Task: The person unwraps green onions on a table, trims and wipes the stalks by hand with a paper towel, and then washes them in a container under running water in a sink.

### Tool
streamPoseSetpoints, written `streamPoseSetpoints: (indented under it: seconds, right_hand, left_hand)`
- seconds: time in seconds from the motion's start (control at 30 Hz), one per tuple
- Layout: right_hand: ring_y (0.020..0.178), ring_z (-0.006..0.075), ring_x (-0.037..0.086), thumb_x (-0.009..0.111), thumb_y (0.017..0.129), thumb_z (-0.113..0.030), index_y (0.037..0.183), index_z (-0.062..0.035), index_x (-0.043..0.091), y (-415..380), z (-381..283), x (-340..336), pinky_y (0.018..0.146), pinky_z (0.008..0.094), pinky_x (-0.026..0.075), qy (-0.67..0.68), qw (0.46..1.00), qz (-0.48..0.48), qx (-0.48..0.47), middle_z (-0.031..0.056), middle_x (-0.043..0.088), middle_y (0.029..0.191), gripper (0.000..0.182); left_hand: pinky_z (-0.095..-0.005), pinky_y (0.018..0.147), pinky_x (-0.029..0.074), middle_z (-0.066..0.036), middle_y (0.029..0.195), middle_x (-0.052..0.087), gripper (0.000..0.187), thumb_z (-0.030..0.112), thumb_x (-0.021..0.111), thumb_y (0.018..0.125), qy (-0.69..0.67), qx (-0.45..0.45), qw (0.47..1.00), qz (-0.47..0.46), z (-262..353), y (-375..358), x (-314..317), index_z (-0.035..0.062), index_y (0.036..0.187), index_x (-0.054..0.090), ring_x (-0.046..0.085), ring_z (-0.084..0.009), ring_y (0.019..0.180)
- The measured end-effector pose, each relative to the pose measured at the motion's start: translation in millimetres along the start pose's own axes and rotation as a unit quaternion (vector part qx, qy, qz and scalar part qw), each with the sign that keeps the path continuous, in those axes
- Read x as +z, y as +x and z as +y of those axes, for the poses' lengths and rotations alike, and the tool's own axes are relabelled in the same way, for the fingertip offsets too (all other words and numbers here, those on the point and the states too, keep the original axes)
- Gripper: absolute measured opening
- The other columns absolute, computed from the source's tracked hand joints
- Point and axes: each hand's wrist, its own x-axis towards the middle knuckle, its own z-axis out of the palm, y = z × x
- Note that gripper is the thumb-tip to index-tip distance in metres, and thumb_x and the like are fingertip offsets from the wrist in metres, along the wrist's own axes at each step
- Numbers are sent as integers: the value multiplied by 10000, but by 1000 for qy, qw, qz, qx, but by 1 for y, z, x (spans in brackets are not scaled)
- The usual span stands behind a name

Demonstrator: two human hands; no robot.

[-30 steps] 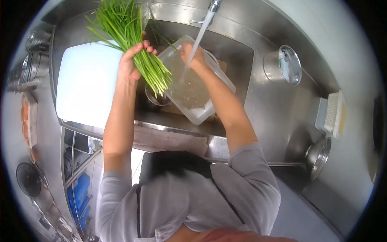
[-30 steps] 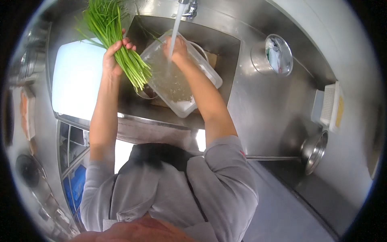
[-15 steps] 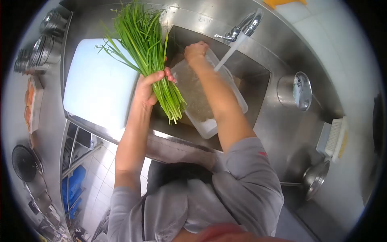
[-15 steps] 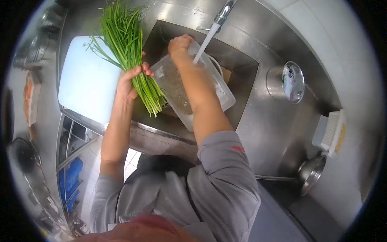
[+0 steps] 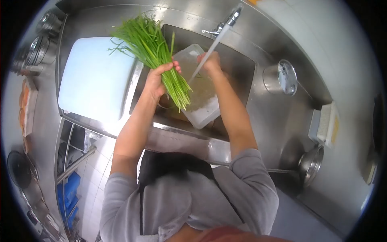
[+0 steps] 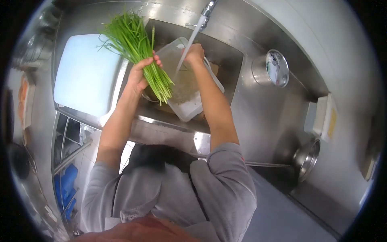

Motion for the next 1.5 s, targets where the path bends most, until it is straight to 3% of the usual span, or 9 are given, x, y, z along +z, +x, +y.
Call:
streamPoseSetpoints:
  seconds: [0.1,0.23,0.47,0.9,0.97,1.17,1.27,1.37,1.5]
  right_hand:
    - [716,183,680,720,820,-35,877,44,693,-19,-13,-29,612,323,595,265,957,-99,57,108,693,807,101]
    - [688,176,666,737,840,-84,896,51,678,-51,-46,-76,608,301,594,171,972,-156,37,129,691,827,158]
    - [580,177,645,695,847,-42,948,131,636,-64,-57,-67,519,297,567,267,945,-186,-28,148,681,787,209]
    - [788,187,702,632,796,29,1067,70,660,-104,-73,-88,706,327,573,142,952,-252,-102,142,721,920,276]
    - [839,203,712,656,760,5,1056,31,693,-100,-71,-83,751,350,566,34,956,-250,-150,140,732,934,300]
    - [858,333,708,674,732,-8,1001,-76,746,-123,-83,-90,842,393,549,-178,954,26,-240,132,737,906,287]
    - [890,247,718,664,762,-47,1001,-76,744,-131,-84,-84,804,353,548,-125,972,-42,-194,109,743,921,254]
    - [890,235,719,684,791,-85,1011,-98,748,-123,-73,-62,809,345,547,-70,984,23,-164,104,746,938,230]
    - [897,315,710,687,823,-225,978,-87,754,-108,-58,-68,850,390,542,41,985,5,-167,163,731,915,218]
  left_hand:
    - [-408,894,537,-131,1064,664,362,14,688,809,20,-38,999,-12,-22,-3,16,20,1152,573,642,-244,932]
    - [-421,906,528,-152,1085,670,393,7,693,790,35,-27,999,-19,-40,-1,22,6,1162,569,640,-256,990]
    - [-442,978,479,-184,1190,628,399,102,641,855,28,-65,987,-147,-43,-7,47,4,1228,541,619,-315,1051]
    - [-465,915,515,-160,1147,626,408,105,653,844,26,-98,986,-136,-31,-22,28,-1,1225,550,619,-322,1051]
    - [-471,902,522,-159,1136,629,409,106,655,844,4,-110,983,-149,-26,-30,39,-3,1225,552,624,-318,1024]
    - [-443,926,519,-157,1129,634,389,114,652,857,17,-128,979,-155,-26,-26,33,-20,1211,562,642,-291,963]
    - [-415,917,518,-154,1136,643,397,92,653,861,22,-93,989,-117,-32,-20,33,-16,1232,562,645,-272,973]
    - [-410,937,507,-122,1129,631,347,92,645,887,-34,-72,994,-75,-35,-13,58,-10,1211,570,624,-262,1008]
    - [-417,951,505,-113,1128,627,277,83,624,911,-30,-4,999,-44,-42,20,65,4,1173,582,614,-265,1051]
